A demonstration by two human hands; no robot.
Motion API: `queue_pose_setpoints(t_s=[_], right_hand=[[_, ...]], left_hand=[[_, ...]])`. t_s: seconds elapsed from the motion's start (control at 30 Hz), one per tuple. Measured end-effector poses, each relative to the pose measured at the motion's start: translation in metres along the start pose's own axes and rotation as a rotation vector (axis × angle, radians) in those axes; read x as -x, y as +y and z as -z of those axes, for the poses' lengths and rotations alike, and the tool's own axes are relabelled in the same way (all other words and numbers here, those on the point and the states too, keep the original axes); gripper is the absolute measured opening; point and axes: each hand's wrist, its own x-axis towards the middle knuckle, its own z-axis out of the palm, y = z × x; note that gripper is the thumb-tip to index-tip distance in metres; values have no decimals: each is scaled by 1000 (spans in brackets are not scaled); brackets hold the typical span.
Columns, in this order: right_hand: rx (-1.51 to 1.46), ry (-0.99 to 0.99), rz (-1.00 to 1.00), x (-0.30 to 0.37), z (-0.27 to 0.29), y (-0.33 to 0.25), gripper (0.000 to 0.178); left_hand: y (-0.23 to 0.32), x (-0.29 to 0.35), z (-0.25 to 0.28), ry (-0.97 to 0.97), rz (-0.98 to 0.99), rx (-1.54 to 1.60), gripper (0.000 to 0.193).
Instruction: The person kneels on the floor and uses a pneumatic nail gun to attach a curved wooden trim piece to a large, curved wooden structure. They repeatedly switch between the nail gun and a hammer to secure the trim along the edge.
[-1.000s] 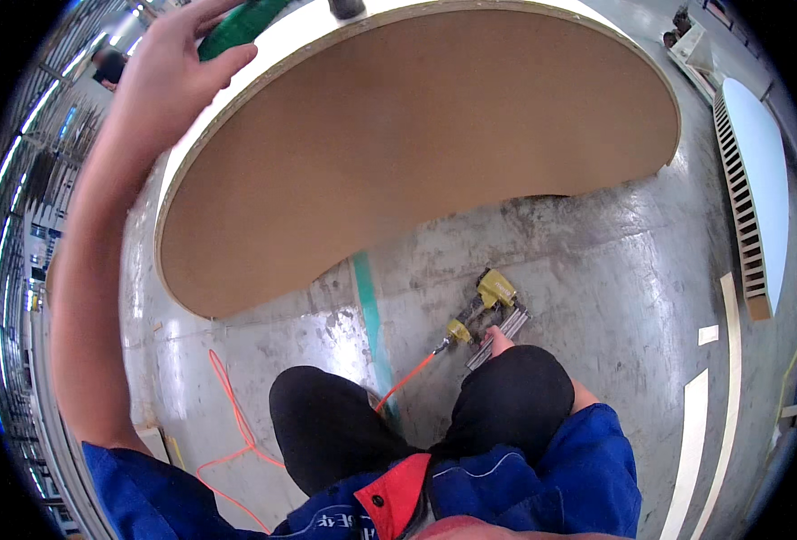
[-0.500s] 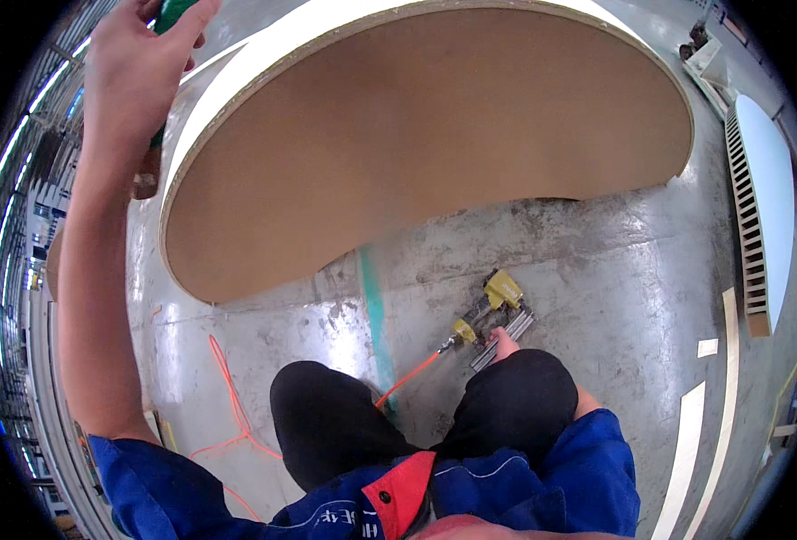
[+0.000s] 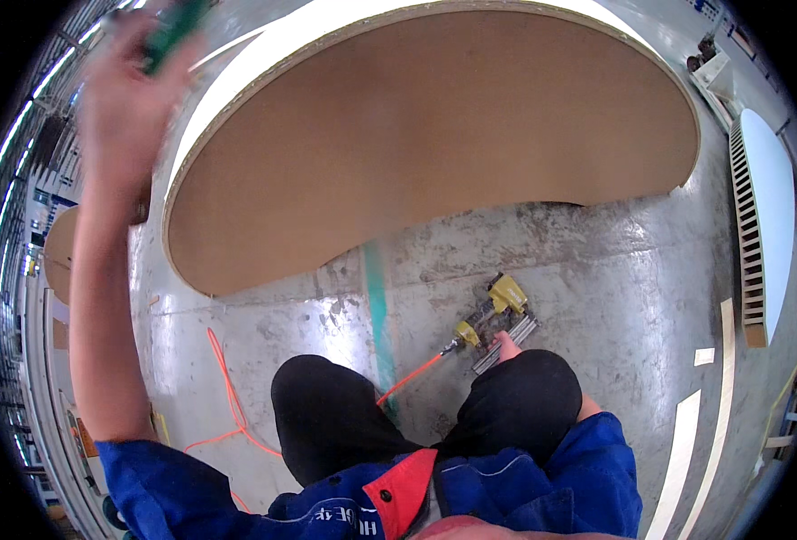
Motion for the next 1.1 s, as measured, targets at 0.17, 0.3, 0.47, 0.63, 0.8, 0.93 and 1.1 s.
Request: queue_pose_setpoints(t_s=[0.17,0.3,0.47,0.63,0.8,0.93,1.1], right_hand=[[-20,-25,13,-9,18,-4,17],[22,-48,-31,-2,6,-1,16],[21,-25,-29,-10,20,-4,18],[145,-2,-100,-1,8,-8,17],[58,-66,-69,1,9,-5,20],[-1,-26,-94,21,-7,-13,21],[18,53,-45,-2,14,-11,19]], left_hand=[[60,-22,5,-127,26,247,51],[74,-29,10,57,115,358,52],[85,-42,-4,-249,12,330,52],[83,-37,-5,-35,57,445,52],[32,-13,-18,-214,-143,193,54],[12,5,-7,-224,-67,226,54],[9,1,1,-107,78,311,51]])
